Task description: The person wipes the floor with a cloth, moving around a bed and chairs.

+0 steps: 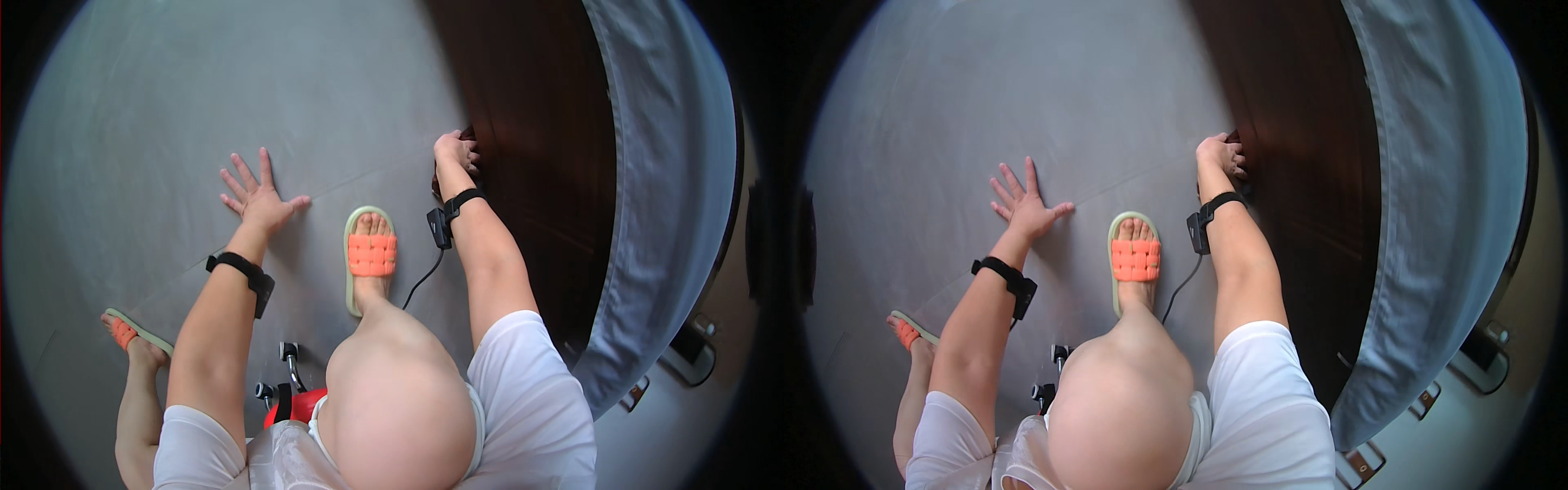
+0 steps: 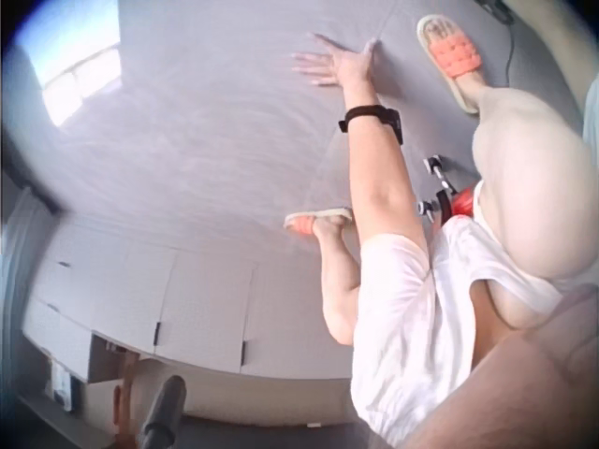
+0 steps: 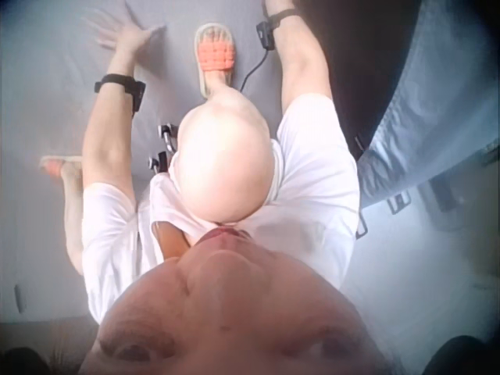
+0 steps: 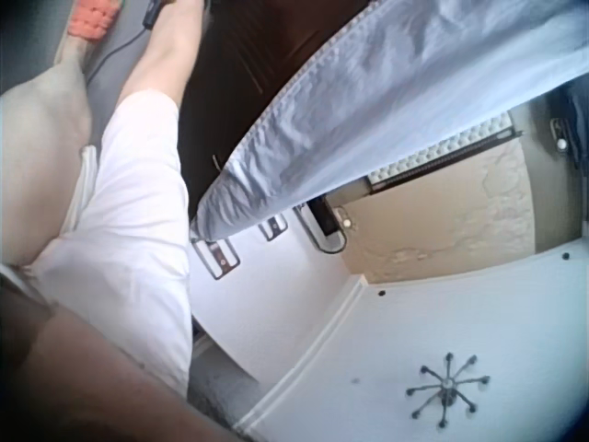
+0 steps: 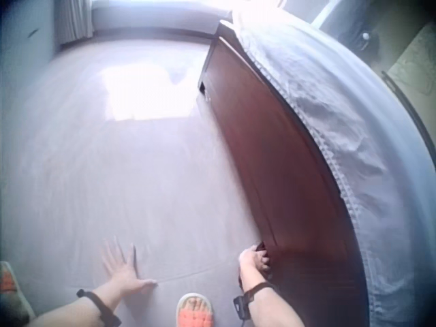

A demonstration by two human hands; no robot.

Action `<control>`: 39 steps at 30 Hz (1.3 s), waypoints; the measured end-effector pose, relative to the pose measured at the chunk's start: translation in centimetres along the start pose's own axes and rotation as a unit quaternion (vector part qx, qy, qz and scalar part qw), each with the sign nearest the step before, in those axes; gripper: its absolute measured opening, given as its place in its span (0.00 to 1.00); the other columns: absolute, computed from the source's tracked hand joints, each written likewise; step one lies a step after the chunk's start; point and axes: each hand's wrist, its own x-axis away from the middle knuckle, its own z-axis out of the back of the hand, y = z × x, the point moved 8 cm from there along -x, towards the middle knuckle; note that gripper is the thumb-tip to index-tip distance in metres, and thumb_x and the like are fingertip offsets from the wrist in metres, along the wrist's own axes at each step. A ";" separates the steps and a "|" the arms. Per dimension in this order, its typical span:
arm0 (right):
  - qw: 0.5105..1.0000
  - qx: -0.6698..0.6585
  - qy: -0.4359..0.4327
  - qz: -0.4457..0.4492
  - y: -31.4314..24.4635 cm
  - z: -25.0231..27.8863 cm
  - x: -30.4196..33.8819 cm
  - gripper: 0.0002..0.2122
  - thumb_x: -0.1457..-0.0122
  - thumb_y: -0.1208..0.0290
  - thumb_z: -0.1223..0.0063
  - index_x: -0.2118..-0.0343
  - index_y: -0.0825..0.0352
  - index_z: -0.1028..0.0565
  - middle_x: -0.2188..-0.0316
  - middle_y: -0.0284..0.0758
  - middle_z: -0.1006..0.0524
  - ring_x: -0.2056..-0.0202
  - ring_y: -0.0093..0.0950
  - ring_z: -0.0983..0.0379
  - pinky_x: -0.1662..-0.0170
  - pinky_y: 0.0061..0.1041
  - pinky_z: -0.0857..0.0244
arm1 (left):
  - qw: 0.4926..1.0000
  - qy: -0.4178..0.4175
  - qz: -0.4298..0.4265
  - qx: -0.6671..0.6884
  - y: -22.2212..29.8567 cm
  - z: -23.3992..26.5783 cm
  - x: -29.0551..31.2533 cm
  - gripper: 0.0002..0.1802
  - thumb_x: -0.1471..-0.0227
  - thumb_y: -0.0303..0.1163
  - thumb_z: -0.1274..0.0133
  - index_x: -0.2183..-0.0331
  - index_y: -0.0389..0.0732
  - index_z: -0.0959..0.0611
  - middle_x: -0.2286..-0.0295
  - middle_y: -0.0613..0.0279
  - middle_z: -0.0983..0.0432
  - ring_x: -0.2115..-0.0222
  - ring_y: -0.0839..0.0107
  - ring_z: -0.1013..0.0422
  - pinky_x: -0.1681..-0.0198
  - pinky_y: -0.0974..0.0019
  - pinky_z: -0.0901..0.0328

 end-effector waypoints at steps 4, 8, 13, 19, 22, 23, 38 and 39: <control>0.999 -0.037 -0.003 0.038 -5.9 1.1 0.0 0.27 0.38 0.50 0.74 0.49 0.67 0.33 0.46 0.46 0.34 0.42 0.47 0.45 0.42 0.42 0.49 | 1.000 0.000 0.006 0.027 -0.7 0.0 -0.3 0.68 0.69 0.60 0.35 0.37 0.60 0.63 0.39 0.45 0.87 0.40 0.41 0.89 0.43 0.31 0.74; 0.994 -0.048 -0.052 0.080 -13.8 -0.7 -1.8 0.30 0.36 0.51 0.82 0.51 0.70 0.29 0.50 0.45 0.28 0.47 0.44 0.34 0.42 0.40 0.46 | 0.999 -0.020 0.005 0.040 -1.3 -0.1 -0.4 0.69 0.72 0.58 0.34 0.37 0.59 0.61 0.39 0.46 0.87 0.40 0.41 0.89 0.44 0.30 0.76; 0.980 -0.126 -0.037 0.148 -24.2 -3.3 -4.5 0.29 0.36 0.52 0.81 0.53 0.72 0.28 0.53 0.48 0.27 0.49 0.49 0.33 0.44 0.43 0.44 | 0.998 -0.040 0.002 0.051 -2.0 -1.1 -0.6 0.70 0.73 0.57 0.33 0.37 0.60 0.60 0.39 0.47 0.88 0.41 0.41 0.90 0.44 0.29 0.78; 0.903 -0.260 -0.027 0.340 -34.0 0.0 -5.8 0.27 0.36 0.59 0.75 0.42 0.78 0.44 0.38 0.47 0.46 0.39 0.41 0.49 0.37 0.31 0.54 | 0.998 -0.010 -0.023 0.062 -0.8 -1.5 -1.1 0.70 0.74 0.57 0.32 0.37 0.61 0.60 0.39 0.47 0.88 0.41 0.40 0.90 0.45 0.29 0.77; 0.876 -0.279 -0.073 0.386 -34.5 0.4 -1.9 0.26 0.36 0.59 0.74 0.41 0.73 0.44 0.40 0.47 0.43 0.39 0.41 0.47 0.38 0.31 0.53 | 0.999 -0.022 -0.010 0.040 -1.7 -1.7 -0.8 0.70 0.75 0.58 0.33 0.37 0.60 0.60 0.40 0.46 0.88 0.41 0.39 0.90 0.45 0.29 0.77; 0.843 -0.273 -0.065 0.459 -35.2 0.4 -1.3 0.25 0.37 0.59 0.71 0.41 0.71 0.43 0.40 0.47 0.42 0.39 0.41 0.47 0.38 0.31 0.53 | 0.999 -0.020 -0.012 0.037 -1.5 -1.4 -0.8 0.70 0.75 0.58 0.33 0.37 0.60 0.60 0.40 0.46 0.88 0.41 0.39 0.90 0.45 0.29 0.77; 0.561 -0.058 -0.066 0.823 -21.6 1.0 16.8 0.14 0.52 0.76 0.48 0.61 0.56 0.23 0.46 0.32 0.31 0.44 0.44 0.41 0.42 0.42 0.46 | 0.999 -0.011 -0.018 0.050 -0.8 -1.1 -0.7 0.71 0.75 0.59 0.33 0.37 0.58 0.59 0.40 0.46 0.88 0.40 0.41 0.89 0.44 0.31 0.78; 0.553 -0.057 -0.078 0.828 -19.7 0.7 17.6 0.13 0.52 0.76 0.47 0.62 0.57 0.23 0.46 0.32 0.31 0.44 0.43 0.41 0.43 0.41 0.45 | 0.998 -0.012 -0.020 0.055 -0.5 -0.8 -0.6 0.69 0.73 0.57 0.33 0.37 0.58 0.58 0.39 0.46 0.86 0.40 0.40 0.88 0.43 0.31 0.77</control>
